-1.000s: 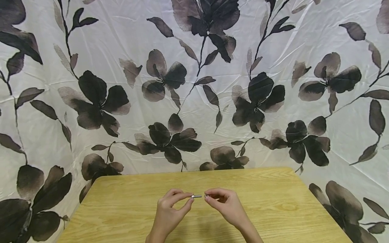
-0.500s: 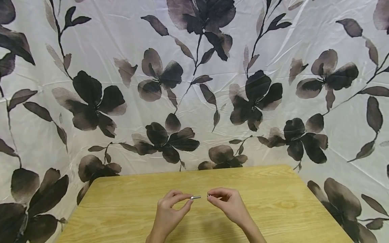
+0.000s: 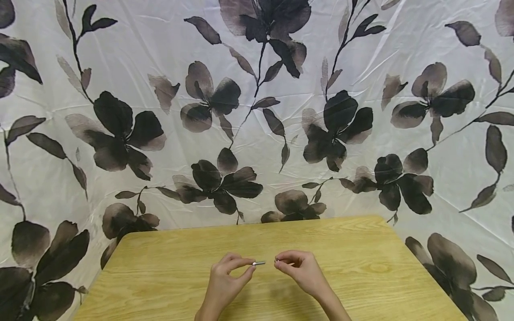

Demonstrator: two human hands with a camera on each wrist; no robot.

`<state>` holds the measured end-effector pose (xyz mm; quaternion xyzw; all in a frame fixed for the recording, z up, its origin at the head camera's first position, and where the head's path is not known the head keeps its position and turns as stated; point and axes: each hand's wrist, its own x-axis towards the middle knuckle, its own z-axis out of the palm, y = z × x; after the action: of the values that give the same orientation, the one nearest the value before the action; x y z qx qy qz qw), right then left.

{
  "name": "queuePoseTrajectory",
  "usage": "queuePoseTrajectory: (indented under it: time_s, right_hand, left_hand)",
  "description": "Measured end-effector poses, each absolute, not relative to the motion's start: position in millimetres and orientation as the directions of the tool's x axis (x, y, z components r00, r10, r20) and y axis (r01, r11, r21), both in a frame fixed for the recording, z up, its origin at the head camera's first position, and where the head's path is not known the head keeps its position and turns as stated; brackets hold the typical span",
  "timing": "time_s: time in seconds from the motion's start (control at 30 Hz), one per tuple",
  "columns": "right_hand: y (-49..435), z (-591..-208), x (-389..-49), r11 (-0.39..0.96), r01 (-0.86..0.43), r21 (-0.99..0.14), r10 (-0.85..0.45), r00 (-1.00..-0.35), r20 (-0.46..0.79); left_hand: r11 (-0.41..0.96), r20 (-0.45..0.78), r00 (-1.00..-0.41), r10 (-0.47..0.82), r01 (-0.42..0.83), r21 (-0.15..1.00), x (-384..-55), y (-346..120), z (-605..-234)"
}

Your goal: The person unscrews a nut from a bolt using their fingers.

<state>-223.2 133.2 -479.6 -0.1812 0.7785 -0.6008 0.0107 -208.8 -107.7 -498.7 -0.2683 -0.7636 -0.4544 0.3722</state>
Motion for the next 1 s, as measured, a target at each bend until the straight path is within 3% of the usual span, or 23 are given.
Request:
queuePoseTrajectory:
  time_s: [0.2, 0.53, 0.83, 1.0]
  right_hand:
    - [131, -492, -226, 0.224, -0.256, -0.94, -0.336, -0.926, 0.172]
    - [127, -504, -229, 0.28, -0.265, -0.923, -0.357, -0.921, 0.156]
    - [127, -516, -232, 0.36, -0.275, -0.892, -0.394, -0.911, 0.121]
    - [127, -524, -234, 0.399, -0.289, -0.87, -0.409, -0.905, 0.113]
  left_hand:
    - [0.444, 0.765, -0.639, 0.084, 0.711, 0.545, -211, -110, -511]
    - [0.482, 0.56, -0.824, 0.092, 0.529, 0.699, -210, -113, -521]
    - [0.532, 0.415, -0.885, 0.212, 0.461, 0.711, -211, -115, -521]
    - [0.548, 0.376, -0.891, 0.255, 0.453, 0.703, -212, -115, -524]
